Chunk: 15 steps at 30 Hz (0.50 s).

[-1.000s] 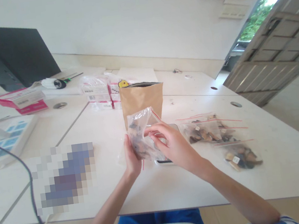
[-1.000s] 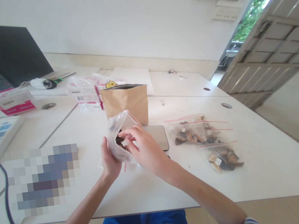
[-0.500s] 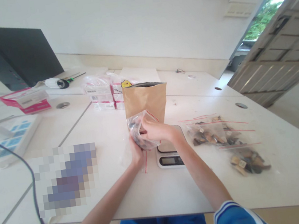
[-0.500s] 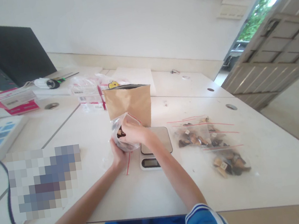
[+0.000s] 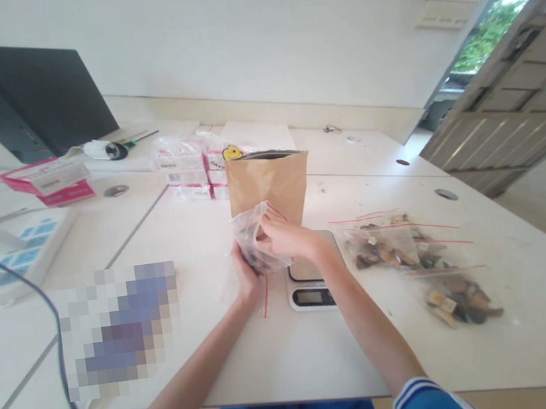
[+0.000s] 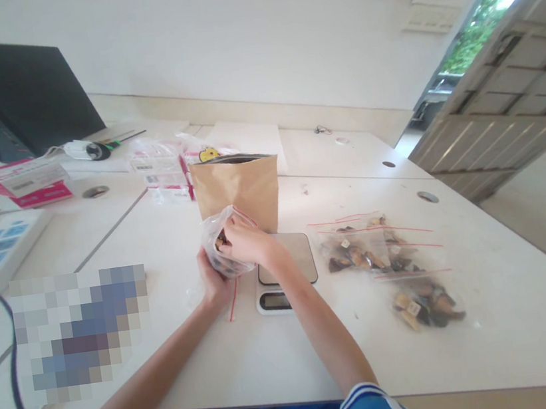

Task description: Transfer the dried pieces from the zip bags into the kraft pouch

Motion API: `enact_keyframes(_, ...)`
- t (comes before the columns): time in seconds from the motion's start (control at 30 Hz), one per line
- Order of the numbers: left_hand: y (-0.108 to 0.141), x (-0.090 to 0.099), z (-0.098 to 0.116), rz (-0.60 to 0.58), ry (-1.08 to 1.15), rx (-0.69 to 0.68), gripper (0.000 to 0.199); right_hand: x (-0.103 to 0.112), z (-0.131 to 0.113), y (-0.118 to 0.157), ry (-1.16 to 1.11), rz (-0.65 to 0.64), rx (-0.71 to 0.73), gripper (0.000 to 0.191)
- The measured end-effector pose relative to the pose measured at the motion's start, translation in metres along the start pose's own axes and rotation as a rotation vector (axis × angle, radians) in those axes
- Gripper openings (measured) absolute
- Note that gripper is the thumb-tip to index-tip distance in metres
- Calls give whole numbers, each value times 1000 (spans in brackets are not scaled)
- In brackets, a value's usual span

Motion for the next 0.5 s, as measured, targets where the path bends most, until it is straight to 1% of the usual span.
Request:
enact_keyframes(0.07, -3, 0, 0, 25, 17, -10, 34, 0, -3, 0, 41, -8, -4, 24)
enact_keyframes(0.13, -5, 0, 0, 55, 34, -23, 33, 0, -6, -1, 54, 5, -5, 24)
enact_keyframes(0.23, -7, 1, 0, 88, 48, -27, 33, 1, -8, -1, 22, 25, -9, 35)
enact_keyframes(0.33, -6, 1, 0, 101, 57, -18, 34, 0, -8, -1, -10, -17, -1, 47)
enact_keyframes(0.4, -4, 1, 0, 100, 61, -4, 34, -1, -7, -1, -8, -56, -3, 44)
enact_keyframes(0.5, -1, 1, -2, 100, 57, 25, 32, -2, -4, 0, 29, -96, -40, 30)
Point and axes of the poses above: each hand's wrist, its own y-axis away from the middle knuckle, its own x-axis out of the back of the hand, z = x × y, the point moved 5 cm from there along -y, towards the middle knuckle, and after that the axes turned 14 degrees about -x, right-handed, at the moved point
